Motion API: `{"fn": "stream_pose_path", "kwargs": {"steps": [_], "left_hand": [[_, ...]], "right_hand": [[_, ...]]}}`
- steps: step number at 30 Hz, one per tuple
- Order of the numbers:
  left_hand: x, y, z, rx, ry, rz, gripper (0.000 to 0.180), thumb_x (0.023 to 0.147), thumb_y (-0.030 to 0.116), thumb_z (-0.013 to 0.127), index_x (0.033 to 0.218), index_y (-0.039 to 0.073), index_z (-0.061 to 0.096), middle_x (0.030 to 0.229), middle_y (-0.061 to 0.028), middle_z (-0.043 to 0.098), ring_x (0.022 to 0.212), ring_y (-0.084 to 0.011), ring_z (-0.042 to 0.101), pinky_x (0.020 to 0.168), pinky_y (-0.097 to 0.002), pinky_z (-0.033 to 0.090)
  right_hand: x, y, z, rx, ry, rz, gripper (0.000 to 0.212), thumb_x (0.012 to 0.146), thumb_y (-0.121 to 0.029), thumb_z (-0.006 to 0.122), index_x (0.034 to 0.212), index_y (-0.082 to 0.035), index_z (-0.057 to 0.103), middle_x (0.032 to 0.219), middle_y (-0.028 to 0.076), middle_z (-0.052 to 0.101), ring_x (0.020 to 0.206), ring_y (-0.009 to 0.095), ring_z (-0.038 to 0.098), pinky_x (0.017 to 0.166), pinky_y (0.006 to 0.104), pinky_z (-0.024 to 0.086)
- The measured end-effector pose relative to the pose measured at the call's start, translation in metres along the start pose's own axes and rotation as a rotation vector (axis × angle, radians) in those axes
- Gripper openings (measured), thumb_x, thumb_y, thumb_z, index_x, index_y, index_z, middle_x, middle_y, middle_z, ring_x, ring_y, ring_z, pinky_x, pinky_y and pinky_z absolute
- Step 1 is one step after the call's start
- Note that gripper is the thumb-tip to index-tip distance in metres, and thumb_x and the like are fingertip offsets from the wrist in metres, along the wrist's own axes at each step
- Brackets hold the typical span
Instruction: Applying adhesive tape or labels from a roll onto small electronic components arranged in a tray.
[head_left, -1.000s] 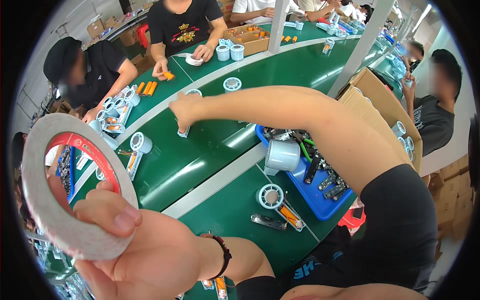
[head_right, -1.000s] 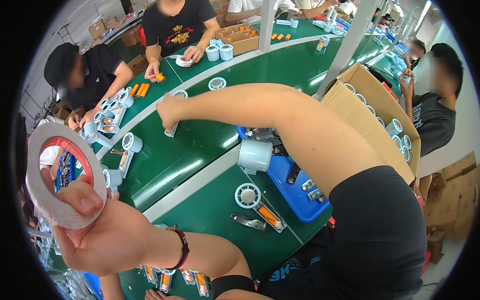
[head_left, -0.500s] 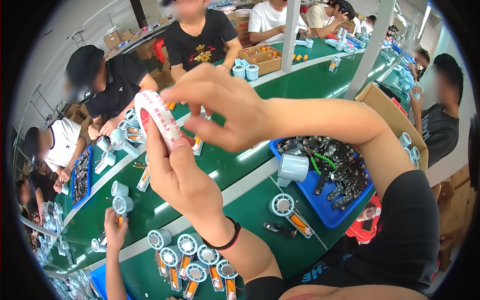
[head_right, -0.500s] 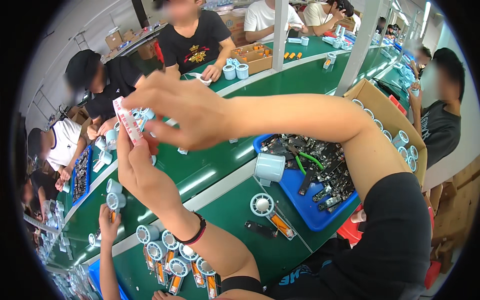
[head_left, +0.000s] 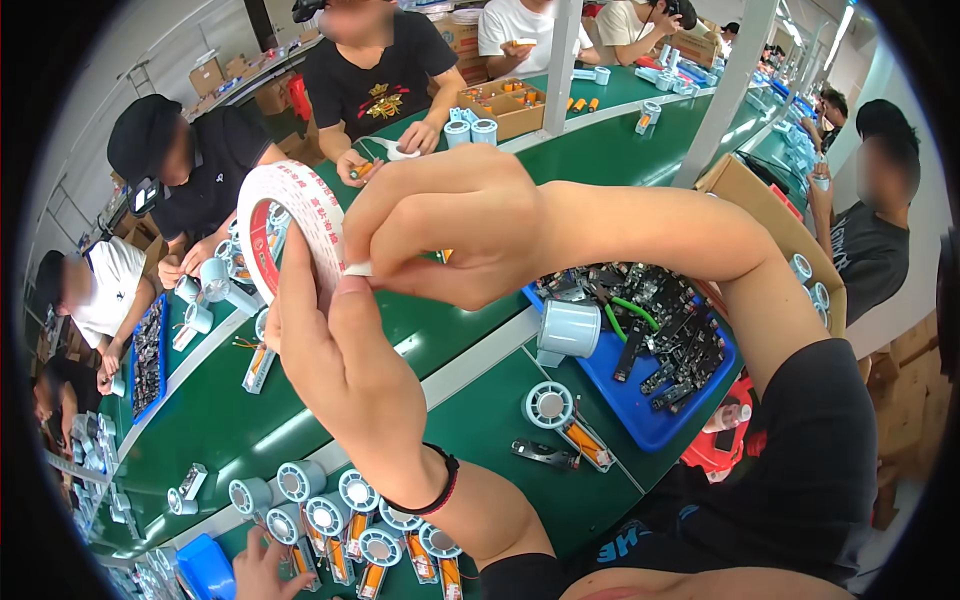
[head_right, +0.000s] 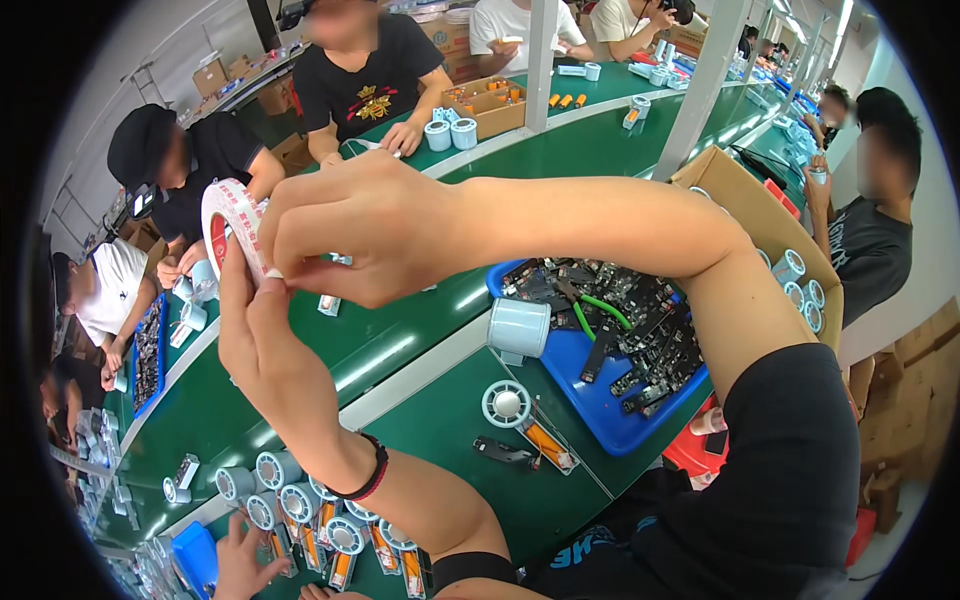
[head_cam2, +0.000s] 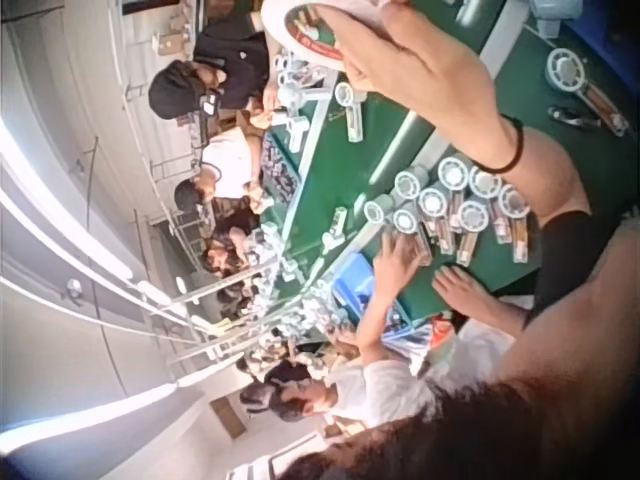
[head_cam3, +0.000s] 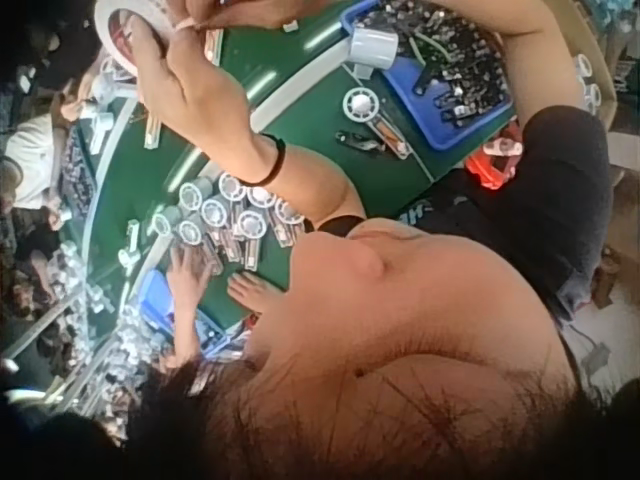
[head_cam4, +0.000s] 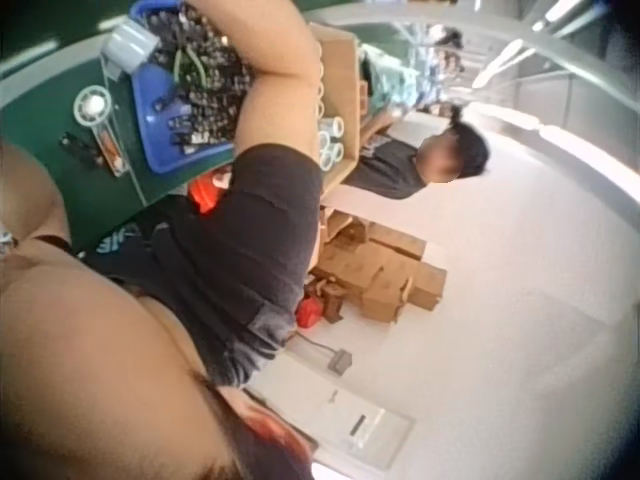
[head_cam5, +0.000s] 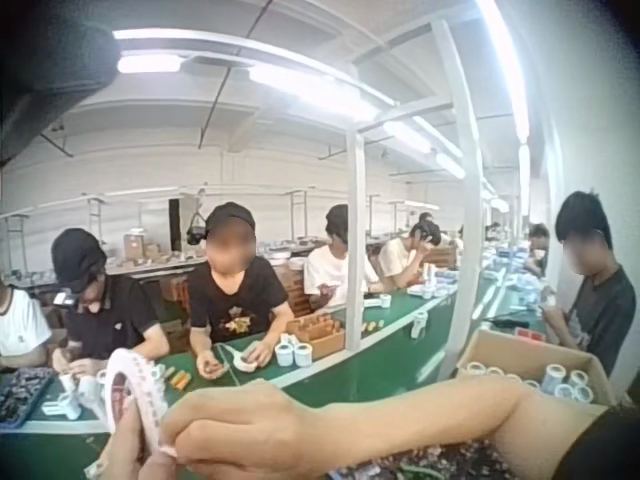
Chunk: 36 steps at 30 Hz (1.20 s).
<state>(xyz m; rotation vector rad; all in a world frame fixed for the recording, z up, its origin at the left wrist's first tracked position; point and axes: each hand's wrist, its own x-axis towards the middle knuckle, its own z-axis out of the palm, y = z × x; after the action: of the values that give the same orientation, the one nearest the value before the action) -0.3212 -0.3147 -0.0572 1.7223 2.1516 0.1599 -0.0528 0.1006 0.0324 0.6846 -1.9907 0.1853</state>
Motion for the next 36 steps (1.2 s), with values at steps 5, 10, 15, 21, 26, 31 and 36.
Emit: {"fn": "stream_pose_path", "kwargs": {"steps": [5,10,15,21,26,31,36], "left_hand": [[0.002,-0.1,-0.023,0.092,-0.041,-0.251,0.039,0.069,0.013,0.078,0.102,0.003,0.06,0.097,-0.0158,0.056,0.079,-0.0259,0.061,0.072,-0.0369,0.05],[0.169,-0.015,-0.02,-0.568,0.917,-0.022,0.041,0.086,0.018,0.064,0.122,0.004,0.053,0.09,-0.013,0.058,0.088,-0.0226,0.06,0.08,-0.0363,0.048],[0.204,0.173,-0.016,-1.619,1.379,0.473,0.037,0.097,0.024,0.042,0.104,-0.007,0.061,0.097,-0.0141,0.066,0.098,-0.0215,0.06,0.086,-0.0342,0.048],[0.211,0.211,-0.026,-1.544,1.585,0.389,0.038,0.096,0.024,0.04,0.109,-0.007,0.057,0.1,-0.0145,0.064,0.099,-0.0227,0.062,0.085,-0.0358,0.05],[0.204,0.203,-0.021,-1.504,1.52,0.388,0.04,0.096,0.025,0.04,0.112,-0.009,0.055,0.103,-0.0158,0.063,0.105,-0.0242,0.061,0.088,-0.0383,0.05],[0.199,0.223,-0.029,-1.665,1.427,0.295,0.045,0.095,0.029,0.041,0.116,-0.009,0.053,0.107,-0.0182,0.062,0.105,-0.0323,0.061,0.083,-0.047,0.053],[0.202,0.222,-0.03,-1.496,1.613,0.172,0.052,0.093,0.035,0.042,0.122,-0.008,0.05,0.116,-0.0201,0.058,0.105,-0.0383,0.06,0.077,-0.0585,0.054]], "right_hand": [[0.014,-0.012,-0.001,0.069,0.054,0.005,0.019,0.077,0.003,0.076,0.088,-0.007,0.065,0.092,0.006,0.067,0.07,0.018,0.067,0.061,0.0267,0.054],[0.0,-0.033,-0.01,0.302,0.276,0.4,0.028,0.082,-0.002,0.075,0.104,-0.005,0.057,0.09,0.006,0.067,0.074,0.012,0.063,0.061,0.0265,0.049],[-0.096,0.035,0.029,0.467,-0.351,1.332,0.043,0.086,-0.007,0.071,0.123,-0.003,0.049,0.092,0.007,0.066,0.068,0.012,0.063,0.059,0.0261,0.05],[-0.149,0.057,0.075,0.402,-0.77,1.321,0.043,0.085,-0.01,0.07,0.124,-0.003,0.052,0.092,0.008,0.068,0.073,0.019,0.067,0.065,0.0337,0.053],[-0.143,0.05,0.096,0.182,-0.851,1.156,0.043,0.084,-0.013,0.069,0.124,-0.005,0.054,0.095,0.01,0.07,0.084,0.027,0.068,0.077,0.0403,0.053],[-0.126,0.042,0.112,-0.02,-0.956,1.187,0.044,0.083,-0.012,0.067,0.124,-0.008,0.055,0.101,0.012,0.069,0.095,0.03,0.067,0.082,0.0422,0.052],[-0.129,0.064,0.114,-0.18,-0.928,1.297,0.046,0.082,-0.013,0.067,0.126,-0.01,0.055,0.106,0.013,0.068,0.102,0.031,0.066,0.085,0.0419,0.052]]}}
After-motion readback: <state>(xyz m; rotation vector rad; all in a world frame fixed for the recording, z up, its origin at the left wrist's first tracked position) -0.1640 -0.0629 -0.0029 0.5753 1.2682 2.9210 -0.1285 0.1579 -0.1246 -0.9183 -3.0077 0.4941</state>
